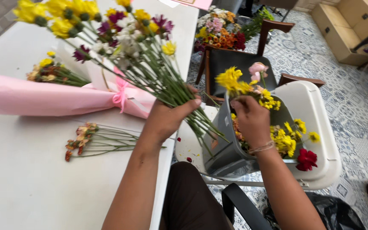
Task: The person sorts through flowers in a bin by hand, selecting individual stems and bunching them together on a table next to a wrapped bouquet.
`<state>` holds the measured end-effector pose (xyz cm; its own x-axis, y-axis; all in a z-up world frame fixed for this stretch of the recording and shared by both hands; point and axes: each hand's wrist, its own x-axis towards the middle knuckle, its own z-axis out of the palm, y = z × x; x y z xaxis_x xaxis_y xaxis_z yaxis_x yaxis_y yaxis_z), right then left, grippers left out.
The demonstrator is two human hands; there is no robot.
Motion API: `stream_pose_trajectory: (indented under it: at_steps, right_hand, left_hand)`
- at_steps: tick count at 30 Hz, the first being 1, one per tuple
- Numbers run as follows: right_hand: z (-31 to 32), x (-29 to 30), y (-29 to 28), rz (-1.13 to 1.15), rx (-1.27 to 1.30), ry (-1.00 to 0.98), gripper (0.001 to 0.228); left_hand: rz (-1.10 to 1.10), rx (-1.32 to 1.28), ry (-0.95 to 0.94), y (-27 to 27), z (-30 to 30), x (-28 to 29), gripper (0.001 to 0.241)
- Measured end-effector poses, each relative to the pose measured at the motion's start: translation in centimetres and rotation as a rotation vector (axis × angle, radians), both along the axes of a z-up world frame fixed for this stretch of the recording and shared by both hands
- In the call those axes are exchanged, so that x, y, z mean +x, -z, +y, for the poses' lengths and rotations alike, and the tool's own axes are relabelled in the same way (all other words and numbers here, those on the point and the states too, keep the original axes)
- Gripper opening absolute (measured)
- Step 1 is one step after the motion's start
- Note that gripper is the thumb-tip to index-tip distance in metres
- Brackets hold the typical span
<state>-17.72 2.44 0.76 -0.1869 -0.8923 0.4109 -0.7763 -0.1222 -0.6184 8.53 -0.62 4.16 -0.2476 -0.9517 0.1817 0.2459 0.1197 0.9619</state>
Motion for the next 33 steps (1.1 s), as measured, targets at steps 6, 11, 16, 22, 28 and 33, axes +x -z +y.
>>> stream_pose_trajectory:
  at_steps: [6,11,16,22,28,33]
  right_hand:
    - [-1.3,-0.4,2.7,0.199,-0.154,-0.144,0.019]
    - [-5.5,9.6,6.8,0.301,-0.075,-0.409,0.02]
    - [-4.7,21.8,11.4,0.312,0.108,-0.591,0.022]
    - [-3.7,26.2,10.9,0.377,-0.101,-0.692,0.027]
    - [2.7,17.5,9.7,0.174,0.133,-0.794,0.044]
    - [11.0,10.9,-2.8,0.206,0.344,-0.935,0.032]
  left_hand:
    - [0.083,-0.032,0.032,-1.6,2.8,-0.5,0.036]
    - [0.09,-0.018,0.23,-4.8,6.1,-0.3,0.034]
    - [-0.069,-0.223,0.19,-4.5,6.2,-0.6,0.041]
    - [-0.035,-0.087,0.206,-4.8,6.1,0.0,0.04]
    - [-0.079,-0.049,0.153,-4.5,5.1,0.1,0.039]
    - [-0.135,0.019,0.122,-5.5,5.3,0.9,0.031]
